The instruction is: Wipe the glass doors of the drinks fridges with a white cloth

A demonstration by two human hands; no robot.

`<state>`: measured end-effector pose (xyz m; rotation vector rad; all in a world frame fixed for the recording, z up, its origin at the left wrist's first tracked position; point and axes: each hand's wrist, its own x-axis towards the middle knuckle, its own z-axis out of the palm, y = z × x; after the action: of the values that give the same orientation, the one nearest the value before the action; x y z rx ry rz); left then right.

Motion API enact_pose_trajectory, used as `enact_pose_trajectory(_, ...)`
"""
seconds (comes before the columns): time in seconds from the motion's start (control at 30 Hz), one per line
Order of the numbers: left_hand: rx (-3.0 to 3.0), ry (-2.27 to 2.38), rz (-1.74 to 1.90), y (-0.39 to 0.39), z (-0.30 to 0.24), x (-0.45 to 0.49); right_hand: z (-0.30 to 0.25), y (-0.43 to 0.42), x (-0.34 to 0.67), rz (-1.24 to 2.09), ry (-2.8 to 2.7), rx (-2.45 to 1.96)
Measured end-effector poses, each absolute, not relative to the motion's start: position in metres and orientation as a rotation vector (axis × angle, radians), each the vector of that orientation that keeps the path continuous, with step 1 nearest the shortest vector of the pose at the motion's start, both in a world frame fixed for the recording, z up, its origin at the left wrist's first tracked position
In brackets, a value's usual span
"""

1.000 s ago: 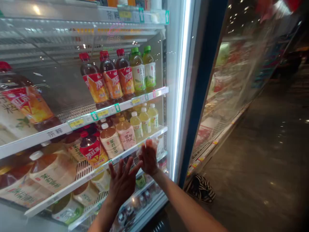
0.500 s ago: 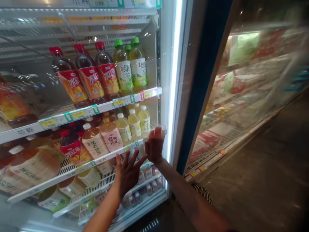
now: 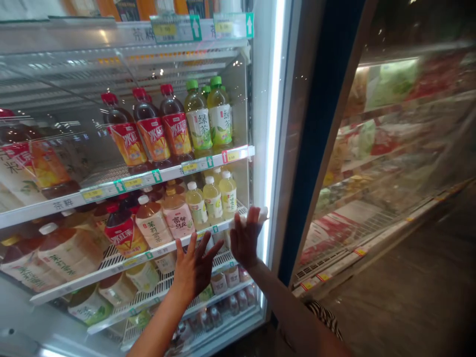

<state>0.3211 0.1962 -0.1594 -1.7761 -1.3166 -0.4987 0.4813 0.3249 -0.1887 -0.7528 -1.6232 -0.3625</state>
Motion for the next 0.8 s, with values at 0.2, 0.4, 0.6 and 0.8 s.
enact_pose_trajectory(0.2, -1.669, -1.23, -0.564, 0.183, -0.118, 0.281, -0.133, 0.303, 0.436, -0.422, -1.652, -0.69)
enact_pose_trajectory(0.4, -1.565, -1.199, -0.584, 0.156, -0.059, 0.229, -0.057, 0.285, 0.406, -0.616, -1.799, -0.466)
enact_pose_trajectory(0.6, -1.541, -1.098, -0.468, 0.118, 0.005, 0.163, 0.016, 0.29, 0.388, -0.895, -1.942, -0.156)
enact_pose_trajectory(0.8, -1.407, -1.031, -0.448, 0.099, 0.041, 0.121, 0.072, 0.253, 0.346, -1.025, -1.964, 0.026)
